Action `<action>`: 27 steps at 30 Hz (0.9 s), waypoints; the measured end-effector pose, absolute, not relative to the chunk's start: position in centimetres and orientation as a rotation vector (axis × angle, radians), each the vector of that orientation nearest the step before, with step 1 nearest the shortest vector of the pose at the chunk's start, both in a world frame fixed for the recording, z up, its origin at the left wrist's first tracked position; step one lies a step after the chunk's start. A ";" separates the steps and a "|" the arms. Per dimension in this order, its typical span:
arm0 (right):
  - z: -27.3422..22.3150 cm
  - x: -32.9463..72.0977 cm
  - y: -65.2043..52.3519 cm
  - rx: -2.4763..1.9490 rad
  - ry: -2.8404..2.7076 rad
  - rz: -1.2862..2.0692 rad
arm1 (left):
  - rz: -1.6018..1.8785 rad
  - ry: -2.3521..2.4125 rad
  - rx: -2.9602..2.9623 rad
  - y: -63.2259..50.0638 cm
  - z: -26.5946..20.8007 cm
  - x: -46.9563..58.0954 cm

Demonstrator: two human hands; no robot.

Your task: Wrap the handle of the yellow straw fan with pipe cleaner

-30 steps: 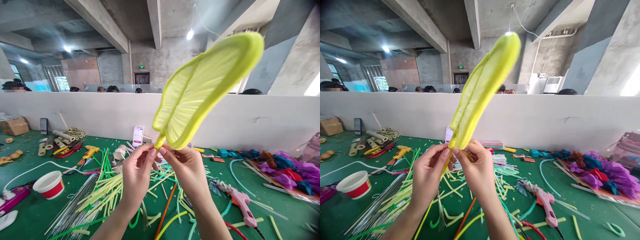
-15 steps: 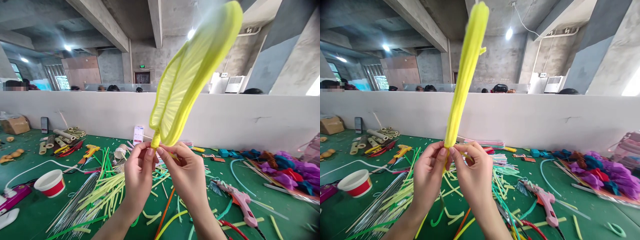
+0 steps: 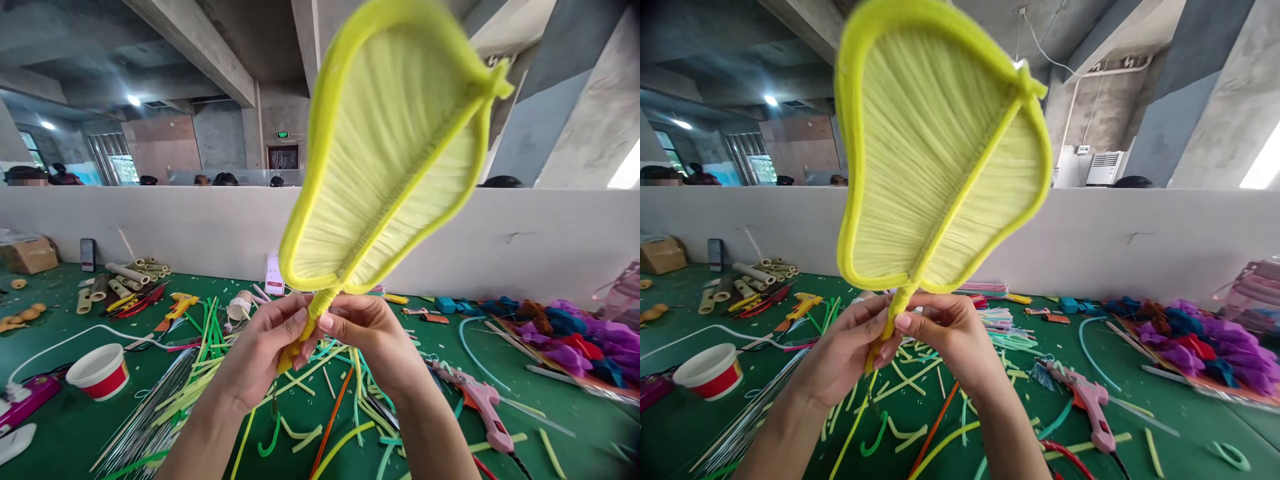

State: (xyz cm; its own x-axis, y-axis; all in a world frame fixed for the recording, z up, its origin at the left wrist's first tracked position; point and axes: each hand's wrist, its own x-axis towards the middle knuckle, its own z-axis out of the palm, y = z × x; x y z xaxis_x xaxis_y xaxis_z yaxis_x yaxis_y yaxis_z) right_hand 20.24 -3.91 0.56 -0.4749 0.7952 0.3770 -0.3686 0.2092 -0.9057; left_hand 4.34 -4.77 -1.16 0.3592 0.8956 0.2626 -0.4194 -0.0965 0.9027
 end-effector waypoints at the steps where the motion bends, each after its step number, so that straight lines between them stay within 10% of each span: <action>1: 0.5 20.2 -3.9 -0.424 -1.484 1.471 | 1.141 0.496 1.170 -4.5 -1.2 4.3; 27: -0.5 19.9 -2.6 -0.679 -1.392 1.070 | 1.675 0.923 1.509 -4.8 -1.9 6.9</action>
